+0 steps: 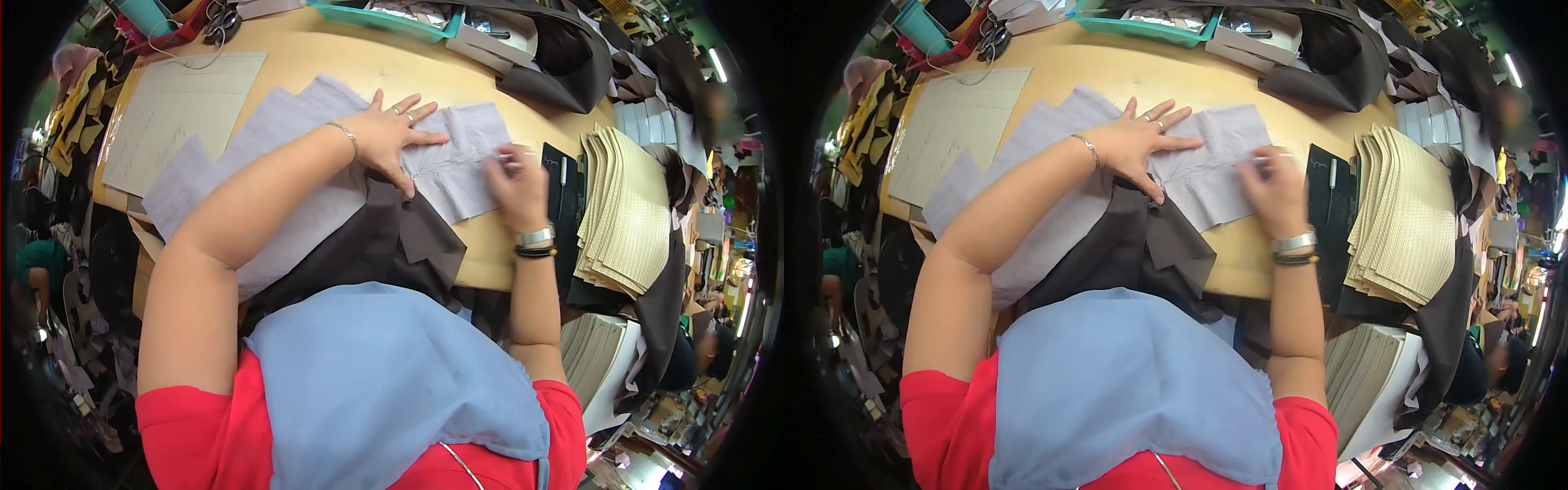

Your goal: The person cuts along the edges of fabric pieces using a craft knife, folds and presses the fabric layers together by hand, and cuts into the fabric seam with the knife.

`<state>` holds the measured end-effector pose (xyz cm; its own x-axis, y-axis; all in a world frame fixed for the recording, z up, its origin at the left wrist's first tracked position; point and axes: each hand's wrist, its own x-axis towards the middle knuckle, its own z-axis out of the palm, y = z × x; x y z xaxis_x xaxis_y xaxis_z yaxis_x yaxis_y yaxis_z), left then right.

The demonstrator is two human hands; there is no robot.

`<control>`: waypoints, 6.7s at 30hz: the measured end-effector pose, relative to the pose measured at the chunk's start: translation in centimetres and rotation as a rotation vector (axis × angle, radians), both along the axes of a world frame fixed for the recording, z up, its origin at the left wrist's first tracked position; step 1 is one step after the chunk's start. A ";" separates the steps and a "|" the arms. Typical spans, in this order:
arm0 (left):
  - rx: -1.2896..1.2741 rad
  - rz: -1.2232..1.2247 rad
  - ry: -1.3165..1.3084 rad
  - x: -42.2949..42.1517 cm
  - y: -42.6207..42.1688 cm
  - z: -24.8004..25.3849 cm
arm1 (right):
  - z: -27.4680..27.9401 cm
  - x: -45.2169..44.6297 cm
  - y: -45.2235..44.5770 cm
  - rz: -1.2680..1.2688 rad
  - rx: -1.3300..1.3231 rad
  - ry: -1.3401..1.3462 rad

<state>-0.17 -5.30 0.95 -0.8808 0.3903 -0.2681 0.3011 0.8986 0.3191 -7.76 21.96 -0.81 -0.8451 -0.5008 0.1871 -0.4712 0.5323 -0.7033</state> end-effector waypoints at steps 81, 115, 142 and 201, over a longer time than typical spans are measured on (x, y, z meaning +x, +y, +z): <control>0.064 0.093 0.056 -0.1 0.2 -1.8 | -2.4 2.0 -3.9 0.337 -0.558 -0.729; 0.081 0.151 0.008 -0.2 0.6 -1.4 | -2.3 2.4 -3.6 0.397 -0.478 -0.583; 0.106 0.156 0.041 -0.2 0.5 -1.9 | -2.0 2.1 -3.3 0.432 -0.441 -0.562; 0.168 0.149 -0.045 -0.7 0.0 -1.7 | 0.6 -5.5 7.7 -0.245 -0.074 0.054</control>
